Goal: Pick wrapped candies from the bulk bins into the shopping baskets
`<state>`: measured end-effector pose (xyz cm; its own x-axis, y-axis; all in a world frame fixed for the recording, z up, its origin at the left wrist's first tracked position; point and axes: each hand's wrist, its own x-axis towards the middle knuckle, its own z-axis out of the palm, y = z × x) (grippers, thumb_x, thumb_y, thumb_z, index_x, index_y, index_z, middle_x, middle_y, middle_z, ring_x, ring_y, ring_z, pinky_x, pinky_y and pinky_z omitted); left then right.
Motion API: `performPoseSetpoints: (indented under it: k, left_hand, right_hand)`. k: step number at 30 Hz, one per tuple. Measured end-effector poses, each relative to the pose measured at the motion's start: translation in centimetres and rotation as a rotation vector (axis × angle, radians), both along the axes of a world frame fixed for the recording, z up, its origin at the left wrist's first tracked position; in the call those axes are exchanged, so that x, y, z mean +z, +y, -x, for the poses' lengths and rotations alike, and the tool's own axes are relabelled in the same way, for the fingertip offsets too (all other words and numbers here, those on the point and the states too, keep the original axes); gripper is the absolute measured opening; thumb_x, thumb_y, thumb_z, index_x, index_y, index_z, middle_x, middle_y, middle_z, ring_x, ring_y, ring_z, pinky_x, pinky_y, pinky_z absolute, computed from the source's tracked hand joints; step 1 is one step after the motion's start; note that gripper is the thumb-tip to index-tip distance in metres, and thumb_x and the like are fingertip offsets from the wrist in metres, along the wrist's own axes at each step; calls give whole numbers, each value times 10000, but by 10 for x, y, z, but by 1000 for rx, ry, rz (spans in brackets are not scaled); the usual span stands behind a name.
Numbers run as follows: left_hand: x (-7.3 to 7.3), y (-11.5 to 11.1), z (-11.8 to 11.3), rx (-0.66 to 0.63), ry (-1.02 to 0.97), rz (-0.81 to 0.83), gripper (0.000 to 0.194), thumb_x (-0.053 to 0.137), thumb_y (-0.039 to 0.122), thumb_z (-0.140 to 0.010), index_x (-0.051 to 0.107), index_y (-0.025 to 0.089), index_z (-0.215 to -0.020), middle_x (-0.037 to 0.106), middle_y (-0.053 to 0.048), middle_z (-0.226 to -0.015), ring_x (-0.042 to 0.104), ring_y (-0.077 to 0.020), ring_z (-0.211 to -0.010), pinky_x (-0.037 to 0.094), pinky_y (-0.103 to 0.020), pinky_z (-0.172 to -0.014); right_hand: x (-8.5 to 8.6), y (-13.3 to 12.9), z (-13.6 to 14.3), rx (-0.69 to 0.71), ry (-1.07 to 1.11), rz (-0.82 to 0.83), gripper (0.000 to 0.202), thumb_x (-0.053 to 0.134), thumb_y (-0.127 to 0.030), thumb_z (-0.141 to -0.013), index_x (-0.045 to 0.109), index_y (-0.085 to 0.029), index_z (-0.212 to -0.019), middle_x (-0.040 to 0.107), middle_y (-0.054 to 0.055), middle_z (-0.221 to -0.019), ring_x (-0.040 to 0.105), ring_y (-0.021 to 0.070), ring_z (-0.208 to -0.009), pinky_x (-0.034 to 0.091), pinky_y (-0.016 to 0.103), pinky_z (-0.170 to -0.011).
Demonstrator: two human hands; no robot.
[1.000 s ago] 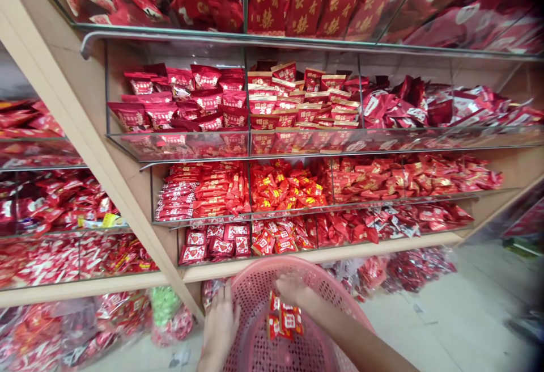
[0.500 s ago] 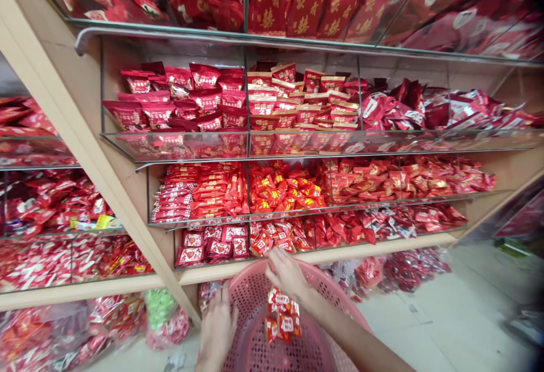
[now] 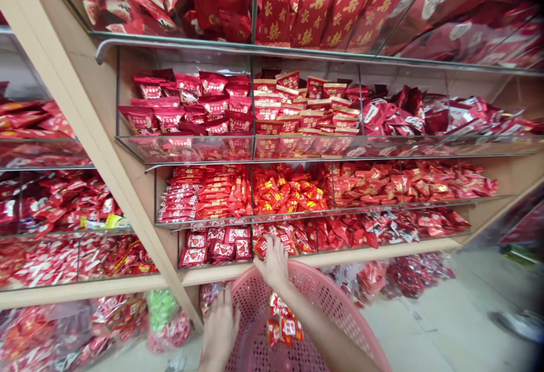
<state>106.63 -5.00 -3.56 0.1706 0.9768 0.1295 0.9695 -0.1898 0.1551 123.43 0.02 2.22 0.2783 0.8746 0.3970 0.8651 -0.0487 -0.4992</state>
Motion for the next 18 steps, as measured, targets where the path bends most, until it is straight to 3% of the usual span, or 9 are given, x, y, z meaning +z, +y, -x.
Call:
performPoseSetpoints:
  k: [5,9,14,18]
  left_hand:
    - [-2,0,0,-7,-8,-8,480,305,218,-821,348,125,-1290,540,-115,-1142,523,-174,-1009,407,-295,-848]
    - [-3,0,1,-10,-13,-23,471,318,215,-817,368,134,-1278,548,-109,-1120,522,-175,-1009,411,-289,-838]
    - [-5,1,2,-7,-21,-32,461,327,219,-819,374,141,-1271,546,-100,-1119,522,-172,-1009,410,-287,-844]
    - [-5,1,2,-7,-26,-45,448,323,225,-824,377,151,-1263,548,-94,-1114,528,-173,-992,414,-294,-840]
  right_hand:
    - [-2,1,0,-45,-18,-25,516,513,-257,-725,388,-226,-1225,479,99,-1153,456,256,-1014,341,405,-841]
    - [-9,1,-9,27,115,-117,459,411,-249,-796,384,-204,-1252,491,93,-1215,445,229,-1097,334,407,-916]
    - [-10,2,-35,87,514,-237,431,291,-347,-868,451,-163,-1223,473,94,-1280,394,183,-1200,283,373,-1015]
    - [-3,-10,-48,-21,971,-258,457,368,-464,-823,505,-143,-1118,621,121,-1061,561,217,-1012,421,370,-891]
